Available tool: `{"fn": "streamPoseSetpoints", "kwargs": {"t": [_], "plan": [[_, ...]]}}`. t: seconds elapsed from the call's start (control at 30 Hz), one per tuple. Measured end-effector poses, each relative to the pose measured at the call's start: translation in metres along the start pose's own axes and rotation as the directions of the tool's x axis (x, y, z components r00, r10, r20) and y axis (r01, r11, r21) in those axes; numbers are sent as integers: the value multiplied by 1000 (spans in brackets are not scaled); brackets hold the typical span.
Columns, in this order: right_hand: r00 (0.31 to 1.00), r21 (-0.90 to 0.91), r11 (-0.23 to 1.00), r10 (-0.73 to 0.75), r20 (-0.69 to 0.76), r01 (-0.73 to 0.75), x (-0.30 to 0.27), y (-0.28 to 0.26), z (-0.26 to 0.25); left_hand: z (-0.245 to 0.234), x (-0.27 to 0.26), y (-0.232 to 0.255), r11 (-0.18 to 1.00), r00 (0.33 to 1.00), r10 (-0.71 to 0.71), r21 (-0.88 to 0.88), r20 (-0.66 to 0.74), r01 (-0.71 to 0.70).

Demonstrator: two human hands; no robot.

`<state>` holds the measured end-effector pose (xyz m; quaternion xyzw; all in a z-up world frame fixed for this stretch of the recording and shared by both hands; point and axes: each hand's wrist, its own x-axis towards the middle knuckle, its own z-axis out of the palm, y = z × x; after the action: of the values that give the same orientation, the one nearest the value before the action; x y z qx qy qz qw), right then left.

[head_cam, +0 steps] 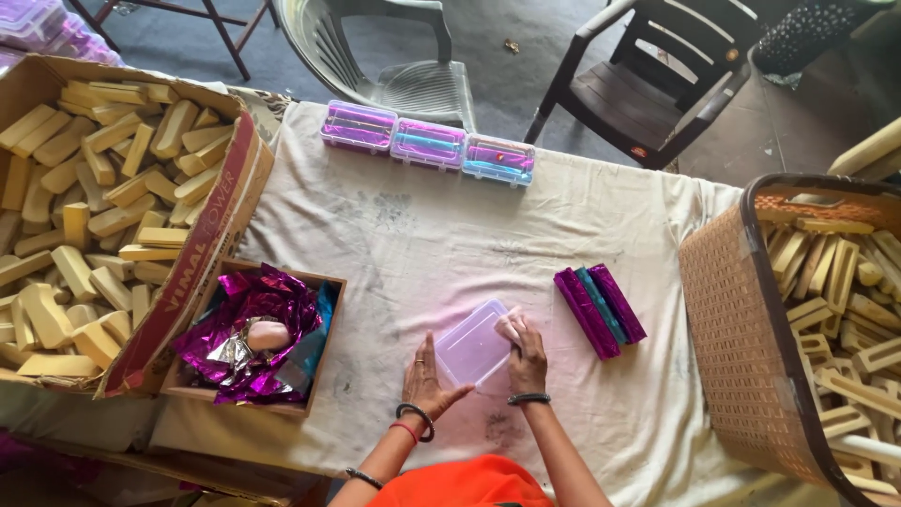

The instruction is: The person wipes a translucent plastic container with a pink cloth, then places several foil-wrapped rectangular items inside it. After closing the container, the person picks up wooden blocks from a basket and wipes them individually with the cloth.

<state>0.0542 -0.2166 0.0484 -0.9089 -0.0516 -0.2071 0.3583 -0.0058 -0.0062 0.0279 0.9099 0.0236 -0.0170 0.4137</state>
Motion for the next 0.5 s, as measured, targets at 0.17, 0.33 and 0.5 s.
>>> {"fn": "streamPoseSetpoints", "kwargs": {"t": [0.17,0.33,0.5], "plan": [[990,134,981,140,33,-143,-6,5,-6,37,22,-24,949,952,-304,-98,-39,299],[942,255,907,327,73,-334,-19,41,7,31,34,14,885,967,-255,-400,9,237],[870,258,836,491,38,-484,-18,36,-20,-7,25,65,943,954,163,-243,-250,-225]]}}
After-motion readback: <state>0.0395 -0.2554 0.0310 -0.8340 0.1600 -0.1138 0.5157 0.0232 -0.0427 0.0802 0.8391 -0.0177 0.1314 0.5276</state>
